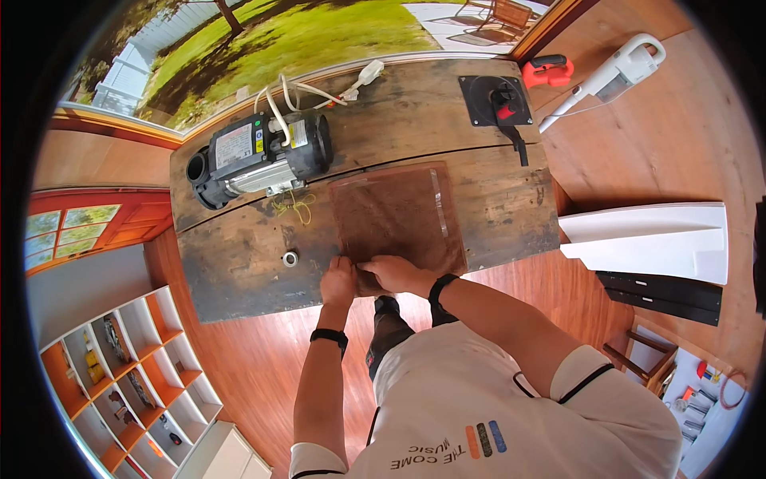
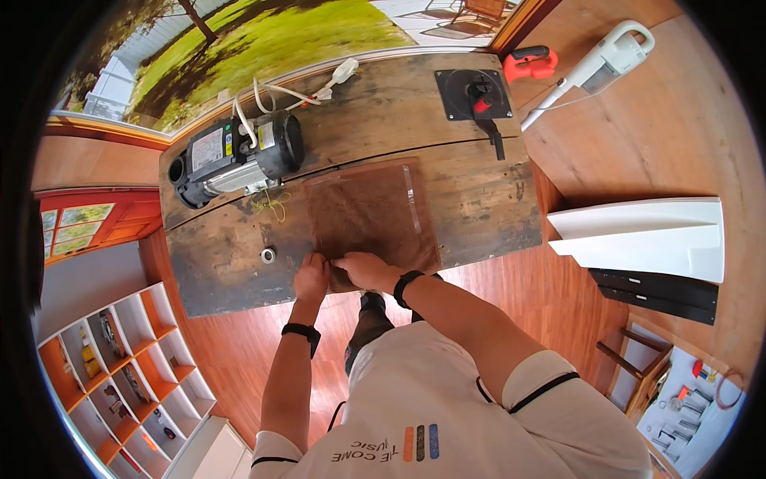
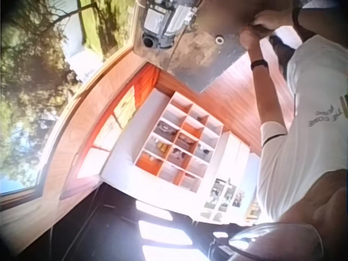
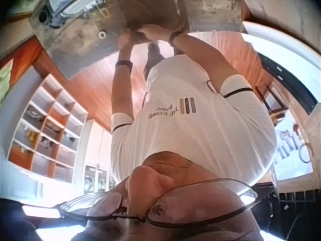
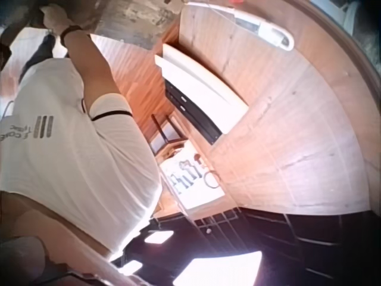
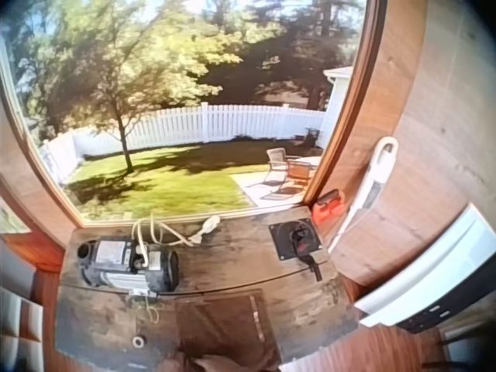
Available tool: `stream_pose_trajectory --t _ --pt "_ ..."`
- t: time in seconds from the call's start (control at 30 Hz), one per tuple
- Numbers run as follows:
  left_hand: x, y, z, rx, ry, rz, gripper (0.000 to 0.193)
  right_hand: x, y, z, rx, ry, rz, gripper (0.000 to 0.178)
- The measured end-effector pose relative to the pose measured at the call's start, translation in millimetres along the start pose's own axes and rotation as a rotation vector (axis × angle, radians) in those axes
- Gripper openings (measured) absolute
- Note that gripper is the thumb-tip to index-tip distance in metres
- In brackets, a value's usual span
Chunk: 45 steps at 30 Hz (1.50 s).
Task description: The recorder performs several steps to repair an electronic device, including soldering and cleaning components.
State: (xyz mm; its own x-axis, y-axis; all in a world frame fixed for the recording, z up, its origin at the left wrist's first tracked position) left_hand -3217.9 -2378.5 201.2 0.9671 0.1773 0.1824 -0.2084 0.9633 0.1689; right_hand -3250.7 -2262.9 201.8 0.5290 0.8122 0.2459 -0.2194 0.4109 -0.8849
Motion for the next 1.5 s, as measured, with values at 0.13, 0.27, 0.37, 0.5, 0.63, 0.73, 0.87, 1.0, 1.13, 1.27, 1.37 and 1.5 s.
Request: stream_pose_trajectory --t 0.13,0.27,0.37,0.5,0.63,0.73,0.87,1.0,1.13,1.27,1.37,1.5 --pt "-4 3 -3 -0.067 -0.019 0.077 0.015 0 3 0 0.005 0.002 -0.002 0.039" --pt "-5 6 -4 -0.154 -0.025 0.113 0.014 0 1 0 -0.011 -0.009 -0.013 0.039" --pt "-6 13 -5 -0.255 -0.018 0.074 0.011 0 -1 0 -0.012 -0.009 -0.001 0.039" --pt "-9 22 -6 -0.381 -0.061 -0.005 0.01 -1 0 -1 0.01 -0.033 -0.011 0.039" --pt "-13 29 -3 -0.426 -0.074 -0.09 0.008 -1 4 -3 0.03 -0.037 -0.01 0.038" --pt "-17 28 -5 -0.41 -0.099 -0.118 0.008 -1 3 -2 0.045 -0.045 -0.024 0.04" --pt "-18 9 -13 -0.17 -0.096 -0.027 0.009 2 -7 6 -0.03 -0.004 -0.049 0.033" --pt "-17 -1 -15 0.041 -0.049 0.014 0.01 3 -3 4 -0.005 -0.023 -0.062 0.036" --pt "-17 -33 -14 0.129 0.014 0.103 0.011 3 -7 3 0.0 -0.03 -0.069 0.039" --pt "-19 -49 9 0.176 0.117 0.09 0.011 0 4 0 -0.016 0.0 -0.032 0.041" --pt "-11 -32 10 0.256 0.013 -0.013 0.009 -1 4 0 0.009 0.018 -0.005 0.042" --pt "-3 -4 12 0.138 0.033 -0.084 0.01 0 -1 2 0.01 -0.003 -0.038 0.041"
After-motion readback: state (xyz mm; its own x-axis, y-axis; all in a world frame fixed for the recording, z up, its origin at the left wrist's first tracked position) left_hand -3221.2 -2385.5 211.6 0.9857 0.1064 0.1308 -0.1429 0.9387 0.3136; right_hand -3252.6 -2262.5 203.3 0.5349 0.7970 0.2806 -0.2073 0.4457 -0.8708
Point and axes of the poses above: each hand's wrist, its own x-axis away from the middle knuckle, its own z-axis out of the back of the hand, y = z × x, the point moved 9 cm from there along -x, towards the middle knuckle, and after that the axes turned 14 degrees about -x, right-handed, at the moved point
